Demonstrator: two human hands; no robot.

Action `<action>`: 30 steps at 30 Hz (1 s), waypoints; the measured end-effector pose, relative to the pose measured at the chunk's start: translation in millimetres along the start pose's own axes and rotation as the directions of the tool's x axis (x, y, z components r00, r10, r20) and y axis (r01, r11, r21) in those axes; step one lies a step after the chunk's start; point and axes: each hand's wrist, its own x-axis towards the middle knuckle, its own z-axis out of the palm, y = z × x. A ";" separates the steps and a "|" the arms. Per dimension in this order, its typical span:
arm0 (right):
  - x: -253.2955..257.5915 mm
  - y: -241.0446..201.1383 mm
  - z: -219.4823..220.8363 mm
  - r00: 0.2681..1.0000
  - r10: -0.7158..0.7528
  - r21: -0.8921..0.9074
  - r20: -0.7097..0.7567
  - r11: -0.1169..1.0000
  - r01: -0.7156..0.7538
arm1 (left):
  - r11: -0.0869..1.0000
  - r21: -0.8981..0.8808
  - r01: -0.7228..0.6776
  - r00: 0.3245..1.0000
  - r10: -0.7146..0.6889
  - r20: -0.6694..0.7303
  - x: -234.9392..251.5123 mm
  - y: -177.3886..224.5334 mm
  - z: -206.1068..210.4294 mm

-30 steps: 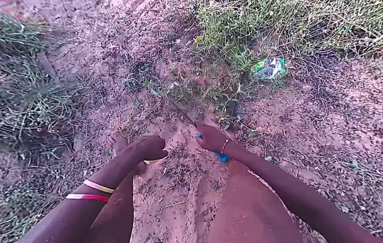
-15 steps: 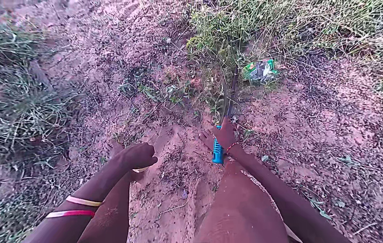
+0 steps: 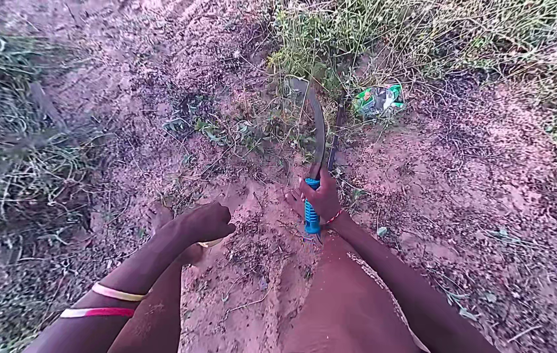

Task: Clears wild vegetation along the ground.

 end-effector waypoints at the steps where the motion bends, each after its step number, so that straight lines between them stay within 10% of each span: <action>1: 4.0 7.0 -6.5 0.993 -0.020 0.041 -0.116 0.999 0.025 | 1.000 0.004 0.007 1.000 -0.007 0.017 0.1 -3.5 4.2; 7: 56.3 4.9 -72.6 0.942 0.012 -0.171 -0.335 0.982 -0.074 | 0.996 0.032 0.082 0.992 -0.085 0.090 -2.6 -23.1 27.1; 13: 69.3 17.5 -63.6 0.813 0.576 -0.503 -0.088 0.679 -0.535 | 0.996 -0.011 0.089 0.994 -0.089 0.059 -12.3 -32.6 29.7; 30: -40.8 2.3 -79.1 0.761 0.649 -0.485 -0.028 0.656 -0.578 | 0.996 -0.030 0.078 0.997 -0.078 0.013 -13.5 -34.2 30.2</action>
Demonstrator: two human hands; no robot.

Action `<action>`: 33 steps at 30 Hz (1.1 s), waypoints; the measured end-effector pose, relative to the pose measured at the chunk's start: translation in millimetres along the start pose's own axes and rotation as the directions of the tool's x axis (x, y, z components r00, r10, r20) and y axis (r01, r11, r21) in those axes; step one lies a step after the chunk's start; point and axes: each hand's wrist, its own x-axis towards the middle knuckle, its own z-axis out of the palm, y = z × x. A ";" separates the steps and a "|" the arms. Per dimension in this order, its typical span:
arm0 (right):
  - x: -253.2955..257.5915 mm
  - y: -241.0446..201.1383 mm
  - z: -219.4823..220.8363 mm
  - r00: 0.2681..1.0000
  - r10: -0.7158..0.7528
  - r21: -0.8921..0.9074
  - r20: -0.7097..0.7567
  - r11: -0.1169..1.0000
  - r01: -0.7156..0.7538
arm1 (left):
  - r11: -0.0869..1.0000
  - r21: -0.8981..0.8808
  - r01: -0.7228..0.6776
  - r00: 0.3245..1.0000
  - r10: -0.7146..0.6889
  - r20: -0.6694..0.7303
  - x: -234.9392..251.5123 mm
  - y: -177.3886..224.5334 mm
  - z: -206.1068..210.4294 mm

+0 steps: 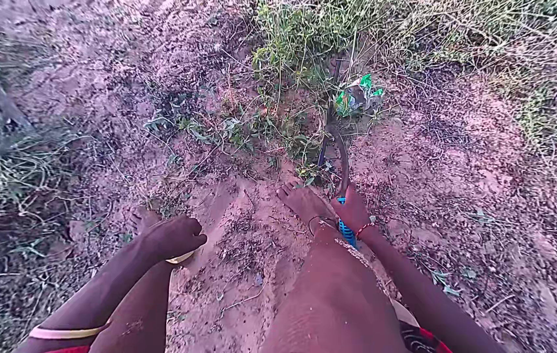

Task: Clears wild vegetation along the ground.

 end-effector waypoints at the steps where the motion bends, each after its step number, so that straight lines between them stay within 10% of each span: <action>1: -0.9 0.8 1.6 1.000 0.001 -0.007 0.005 1.000 -0.001 | 1.000 0.001 0.002 1.000 -0.002 0.003 0.7 -1.3 1.2; 33: 11.9 26.5 23.1 0.993 0.040 -0.038 -0.115 0.998 -0.045 | 0.999 0.031 0.030 0.999 -0.030 -0.013 0.4 0.5 -9.0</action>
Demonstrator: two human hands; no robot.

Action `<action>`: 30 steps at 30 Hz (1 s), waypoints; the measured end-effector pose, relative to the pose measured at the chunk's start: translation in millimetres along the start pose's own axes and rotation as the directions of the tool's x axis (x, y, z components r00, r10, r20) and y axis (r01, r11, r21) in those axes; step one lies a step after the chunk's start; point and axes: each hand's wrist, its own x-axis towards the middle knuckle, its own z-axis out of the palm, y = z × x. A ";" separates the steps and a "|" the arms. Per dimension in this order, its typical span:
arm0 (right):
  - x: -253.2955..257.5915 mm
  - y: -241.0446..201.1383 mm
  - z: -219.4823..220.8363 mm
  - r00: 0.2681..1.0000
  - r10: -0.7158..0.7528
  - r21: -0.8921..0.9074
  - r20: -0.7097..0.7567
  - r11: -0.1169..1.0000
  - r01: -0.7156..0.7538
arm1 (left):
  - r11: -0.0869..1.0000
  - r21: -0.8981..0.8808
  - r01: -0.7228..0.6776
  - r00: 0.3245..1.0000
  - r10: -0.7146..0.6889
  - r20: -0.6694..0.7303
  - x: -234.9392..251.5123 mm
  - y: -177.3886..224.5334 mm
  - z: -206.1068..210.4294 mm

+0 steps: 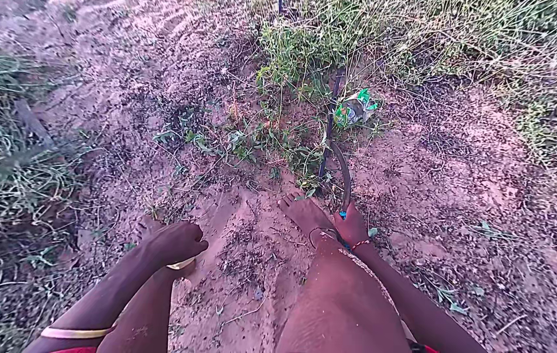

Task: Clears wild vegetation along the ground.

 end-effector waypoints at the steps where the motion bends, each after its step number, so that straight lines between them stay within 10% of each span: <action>1: 0.8 0.7 0.7 1.000 0.001 0.000 0.000 1.000 -0.001 | 1.000 -0.002 0.006 1.000 -0.006 0.003 -0.6 1.0 -0.8; 13: 3.7 4.3 8.0 0.981 -0.153 -0.208 0.123 0.962 0.176 | 1.000 -0.001 0.005 1.000 -0.005 0.005 -1.6 -0.2 -2.4; 19: -19.0 -45.9 -33.6 0.754 -0.411 -0.400 0.512 0.663 0.633 | 1.000 0.029 -0.001 0.999 0.000 0.048 5.7 9.7 -5.1; 26: -17.7 -18.5 -8.8 0.682 -0.731 -0.254 0.007 0.658 0.708 | 0.998 -0.044 -0.047 0.999 0.047 -0.002 -0.2 13.6 -6.3; 30: -24.5 -3.4 -15.9 0.881 -0.461 -0.171 -0.103 0.881 0.441 | 1.000 0.006 0.000 0.997 0.000 0.077 2.4 5.0 7.5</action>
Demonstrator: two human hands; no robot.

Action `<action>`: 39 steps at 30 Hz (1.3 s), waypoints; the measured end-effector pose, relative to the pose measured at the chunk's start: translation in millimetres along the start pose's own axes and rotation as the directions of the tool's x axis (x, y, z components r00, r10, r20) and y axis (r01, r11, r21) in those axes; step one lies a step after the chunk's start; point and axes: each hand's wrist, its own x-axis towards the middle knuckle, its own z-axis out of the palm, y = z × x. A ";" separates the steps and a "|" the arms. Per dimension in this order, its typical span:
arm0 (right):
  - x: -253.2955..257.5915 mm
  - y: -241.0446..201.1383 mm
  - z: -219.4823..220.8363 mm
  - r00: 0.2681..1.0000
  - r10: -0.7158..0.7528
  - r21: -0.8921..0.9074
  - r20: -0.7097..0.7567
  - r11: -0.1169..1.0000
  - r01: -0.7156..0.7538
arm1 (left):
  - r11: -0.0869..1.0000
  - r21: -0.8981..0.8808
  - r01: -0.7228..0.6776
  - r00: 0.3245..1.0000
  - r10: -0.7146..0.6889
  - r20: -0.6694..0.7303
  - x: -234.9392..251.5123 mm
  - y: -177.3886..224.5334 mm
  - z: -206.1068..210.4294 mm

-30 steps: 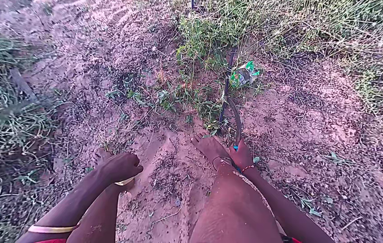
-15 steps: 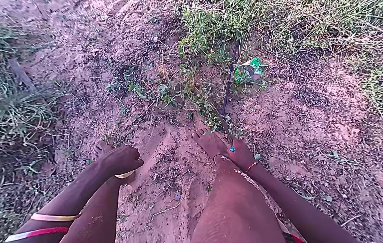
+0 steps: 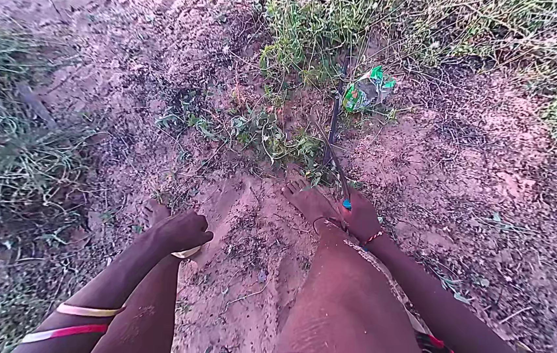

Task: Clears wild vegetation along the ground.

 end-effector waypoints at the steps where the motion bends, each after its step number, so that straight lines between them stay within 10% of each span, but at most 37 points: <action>1: 3.3 1.5 -3.4 0.996 0.083 0.015 0.017 0.996 -0.083 | 1.000 0.004 0.014 1.000 -0.014 0.010 -0.8 -1.9 1.3; 7: 58.1 -13.0 -26.7 0.922 0.348 -0.005 0.169 0.936 -0.353 | 0.999 -0.046 0.008 1.000 -0.008 -0.006 -8.1 -10.4 7.8; 15: 59.6 -23.6 -18.9 0.883 0.341 0.009 0.322 0.932 -0.363 | 0.999 -0.034 0.024 1.000 -0.023 0.020 -4.0 -13.2 14.5; 20: 33.3 -59.2 -21.5 0.848 0.067 -0.122 0.526 0.993 -0.003 | 0.999 -0.044 0.026 1.000 -0.026 0.010 -4.4 -3.3 -1.6; 24: 49.3 -101.3 -5.3 0.673 -0.333 -0.080 0.661 0.860 0.504 | 1.000 -0.025 0.004 1.000 -0.004 -0.013 0.9 8.8 -12.0; 27: 62.0 -137.6 -3.7 0.628 -0.457 0.002 0.630 0.809 0.587 | 0.999 -0.043 -0.007 0.999 0.005 -0.034 1.9 15.3 -16.1; 34: 48.4 -89.2 -10.2 0.944 -0.193 -0.015 0.268 0.979 0.204 | 0.999 -0.025 -0.020 0.999 0.021 0.035 9.8 12.1 -5.8; 39: 58.0 -60.8 -19.7 0.971 0.213 -0.020 0.106 0.977 -0.212 | 1.000 -0.019 0.000 0.998 0.001 0.061 2.8 6.8 0.9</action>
